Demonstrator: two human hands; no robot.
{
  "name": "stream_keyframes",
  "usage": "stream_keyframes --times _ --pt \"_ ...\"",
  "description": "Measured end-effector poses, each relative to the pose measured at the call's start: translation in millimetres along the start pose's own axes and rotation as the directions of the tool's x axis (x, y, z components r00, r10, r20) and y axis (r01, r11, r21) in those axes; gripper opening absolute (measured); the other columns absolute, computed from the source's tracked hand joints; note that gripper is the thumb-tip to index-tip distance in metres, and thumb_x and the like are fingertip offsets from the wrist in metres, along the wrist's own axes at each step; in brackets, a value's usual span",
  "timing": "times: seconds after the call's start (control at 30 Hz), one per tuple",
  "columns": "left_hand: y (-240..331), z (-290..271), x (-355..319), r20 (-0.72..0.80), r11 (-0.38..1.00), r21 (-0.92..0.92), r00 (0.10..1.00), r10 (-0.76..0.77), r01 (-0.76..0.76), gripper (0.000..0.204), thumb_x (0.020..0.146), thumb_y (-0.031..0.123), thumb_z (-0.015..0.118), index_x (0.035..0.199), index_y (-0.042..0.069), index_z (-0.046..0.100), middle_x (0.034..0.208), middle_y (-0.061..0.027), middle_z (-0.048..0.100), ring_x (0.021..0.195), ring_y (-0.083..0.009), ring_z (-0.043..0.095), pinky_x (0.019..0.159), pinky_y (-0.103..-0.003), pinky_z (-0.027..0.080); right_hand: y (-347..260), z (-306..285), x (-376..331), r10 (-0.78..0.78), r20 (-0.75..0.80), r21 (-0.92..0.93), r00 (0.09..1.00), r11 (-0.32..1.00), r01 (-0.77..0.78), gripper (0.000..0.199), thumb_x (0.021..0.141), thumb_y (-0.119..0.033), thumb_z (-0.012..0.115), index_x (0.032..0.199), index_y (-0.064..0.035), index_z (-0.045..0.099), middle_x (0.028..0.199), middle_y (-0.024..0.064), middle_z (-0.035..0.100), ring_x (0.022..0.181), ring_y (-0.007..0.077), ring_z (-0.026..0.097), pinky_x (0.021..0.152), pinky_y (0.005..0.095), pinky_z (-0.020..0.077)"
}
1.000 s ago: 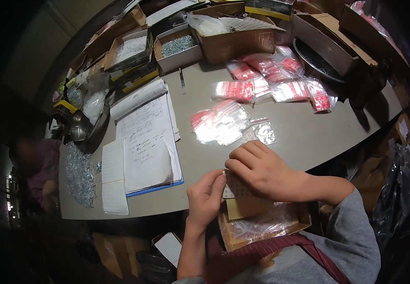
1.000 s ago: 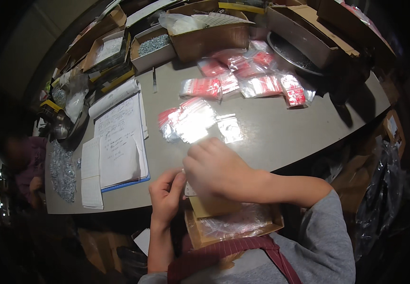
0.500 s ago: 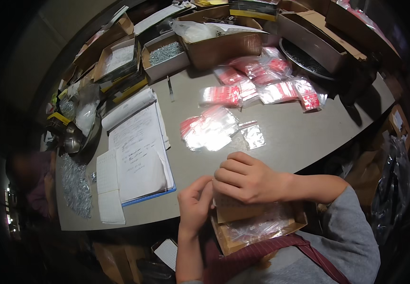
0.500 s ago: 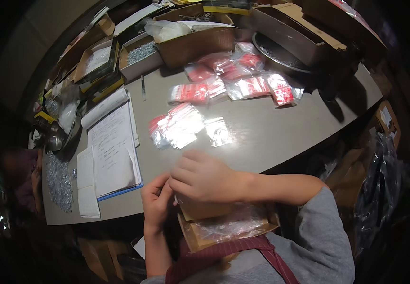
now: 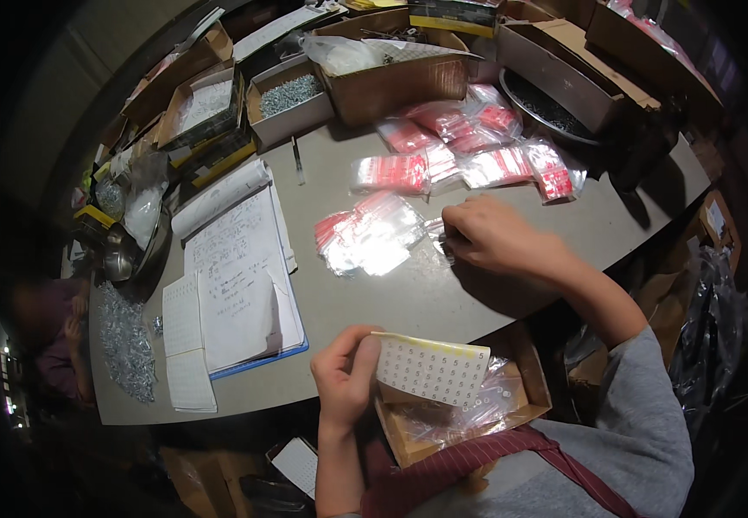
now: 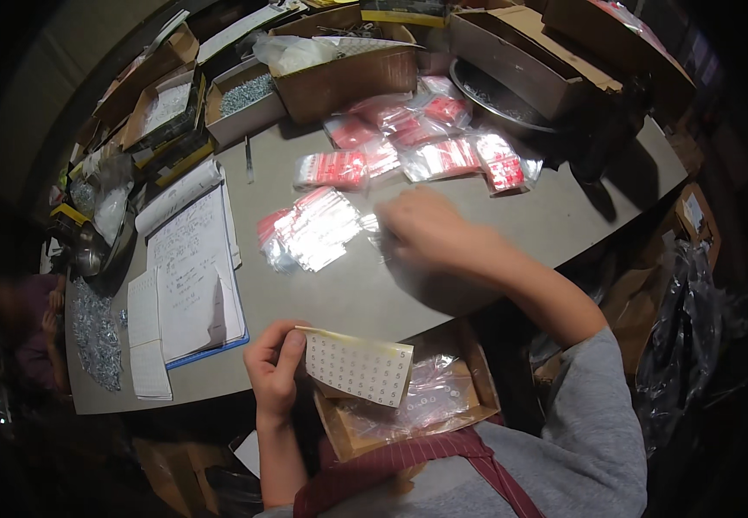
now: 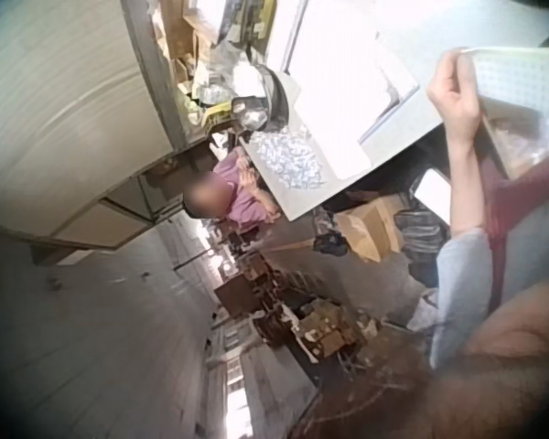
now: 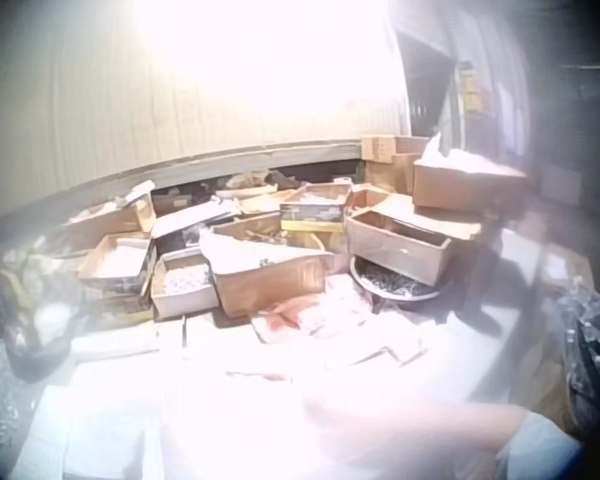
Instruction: The person repeatedly peels small round labels from a sheet and applies them to small transparent plastic pouches on a cluttered work table. The person handles the label sheet and pouches by hand, placing each labeled pouch back on the table.
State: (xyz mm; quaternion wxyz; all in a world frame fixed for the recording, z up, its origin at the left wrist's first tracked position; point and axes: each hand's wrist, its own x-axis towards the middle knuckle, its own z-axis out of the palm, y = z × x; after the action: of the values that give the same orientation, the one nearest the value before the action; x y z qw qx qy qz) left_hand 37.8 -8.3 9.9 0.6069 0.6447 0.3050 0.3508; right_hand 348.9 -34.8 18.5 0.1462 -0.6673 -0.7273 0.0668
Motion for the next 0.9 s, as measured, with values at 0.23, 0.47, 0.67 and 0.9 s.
stream_keyframes --times 0.23,0.47,0.67,0.9 --pt "-11 -4 -12 -0.188 0.958 -0.259 0.979 0.075 -0.123 0.018 0.099 0.013 0.057 0.099 -0.004 0.063 0.084 -0.0049 0.063 0.071 -0.0088 0.053 0.066 -0.022 0.042 8 -37 3 0.004 0.253 0.191 0.967 0.980 -0.054 0.044 0.080 -0.029 0.081 0.109 -0.0042 0.058 0.086 0.0159 0.068 0.085 0.0372 0.067 0.074 0.0458 0.0504" --pt "-15 -9 -11 -0.181 0.939 -0.310 0.979 0.097 -0.150 0.019 0.098 0.014 0.056 0.096 -0.005 0.061 0.081 -0.0079 0.061 0.071 -0.0103 0.053 0.065 -0.022 0.040 -38 -29 -24 -0.441 0.504 0.295 0.743 0.896 0.332 0.030 0.087 -0.024 0.071 0.108 -0.0048 0.062 0.086 0.0152 0.070 0.085 0.0394 0.067 0.078 0.0464 0.0528" --pt "-9 -1 -7 -0.204 0.942 -0.301 0.975 0.087 -0.147 0.019 0.099 0.014 0.056 0.095 -0.004 0.062 0.082 -0.0068 0.062 0.072 -0.0099 0.053 0.067 -0.023 0.040 -10 -2 22 -0.338 -0.100 -0.026 0.936 0.941 0.337 0.050 0.098 -0.035 0.061 0.133 0.0014 0.055 0.129 0.0219 0.059 0.124 0.0392 0.054 0.108 0.0464 0.0402" --pt "-5 -2 -13 -0.150 0.976 -0.189 0.986 0.079 -0.107 0.020 0.096 0.015 0.058 0.092 -0.004 0.063 0.083 -0.0065 0.062 0.074 -0.0103 0.053 0.068 -0.023 0.039 -35 0 -38 -0.117 0.108 -0.206 0.987 0.969 0.138 0.086 0.093 -0.055 0.061 0.143 0.0119 0.040 0.151 0.0314 0.040 0.144 0.0436 0.037 0.121 0.0479 0.0283"
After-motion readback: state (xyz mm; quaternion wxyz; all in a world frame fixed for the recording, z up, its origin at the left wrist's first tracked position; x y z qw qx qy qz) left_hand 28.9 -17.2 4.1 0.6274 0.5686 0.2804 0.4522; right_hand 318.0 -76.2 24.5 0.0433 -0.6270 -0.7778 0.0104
